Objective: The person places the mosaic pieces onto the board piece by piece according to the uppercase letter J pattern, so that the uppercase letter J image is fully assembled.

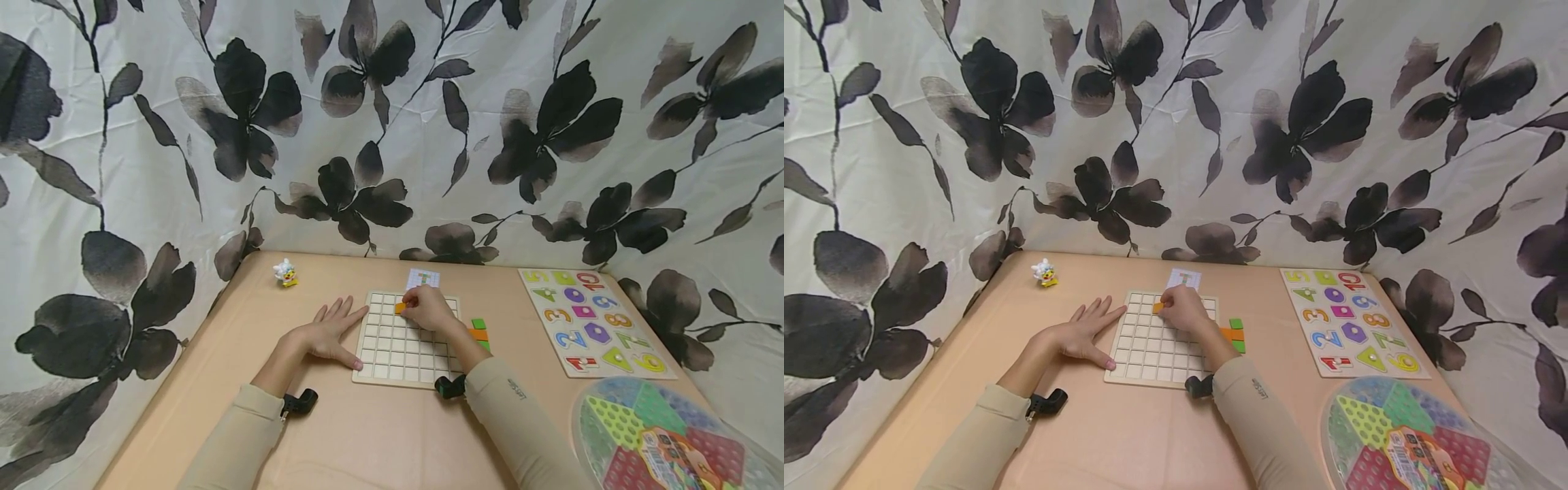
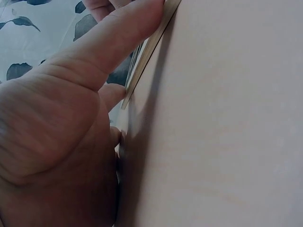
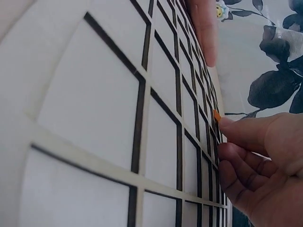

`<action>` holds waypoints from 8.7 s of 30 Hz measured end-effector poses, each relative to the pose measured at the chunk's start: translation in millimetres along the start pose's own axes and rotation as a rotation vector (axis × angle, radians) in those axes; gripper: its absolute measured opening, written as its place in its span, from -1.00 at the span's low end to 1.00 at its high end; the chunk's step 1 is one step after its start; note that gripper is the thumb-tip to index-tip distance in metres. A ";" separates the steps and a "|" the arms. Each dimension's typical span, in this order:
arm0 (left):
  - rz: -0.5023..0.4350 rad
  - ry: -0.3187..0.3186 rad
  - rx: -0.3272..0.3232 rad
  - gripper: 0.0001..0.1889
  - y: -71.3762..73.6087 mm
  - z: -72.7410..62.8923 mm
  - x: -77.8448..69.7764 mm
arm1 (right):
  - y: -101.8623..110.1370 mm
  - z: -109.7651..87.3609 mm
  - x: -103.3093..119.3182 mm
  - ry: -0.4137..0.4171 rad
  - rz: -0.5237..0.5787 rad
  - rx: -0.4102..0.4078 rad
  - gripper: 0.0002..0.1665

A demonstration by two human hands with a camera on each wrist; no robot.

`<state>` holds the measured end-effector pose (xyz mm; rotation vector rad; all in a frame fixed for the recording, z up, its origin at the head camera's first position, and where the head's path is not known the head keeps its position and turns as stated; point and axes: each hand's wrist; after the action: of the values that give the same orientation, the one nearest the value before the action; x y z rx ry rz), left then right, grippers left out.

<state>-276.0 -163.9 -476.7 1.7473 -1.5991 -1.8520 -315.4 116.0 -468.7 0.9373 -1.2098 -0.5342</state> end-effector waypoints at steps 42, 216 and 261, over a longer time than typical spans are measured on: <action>0.034 0.018 -0.009 0.39 0.8 2.6 1.9 | 5.4 -9.7 -2.3 0.108 0.002 -0.027 -0.65; 0.019 -0.030 -0.038 0.37 -3.1 -0.1 5.4 | 74.4 -72.6 -93.2 -0.104 0.231 -0.213 -0.67; 0.067 0.013 -0.034 0.33 -1.7 -1.6 1.5 | 18.1 -37.6 -29.9 -0.012 0.285 -0.263 -0.70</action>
<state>-274.4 -165.1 -478.5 1.6676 -1.5911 -1.8234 -291.1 161.1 -472.3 0.5288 -1.2243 -0.4570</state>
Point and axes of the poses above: each hand's wrist, its own z-axis towards the middle knuckle, its own y-axis out of the back of the hand, x = y × z, and after that the axes turned 8 degrees about -z, right-handed
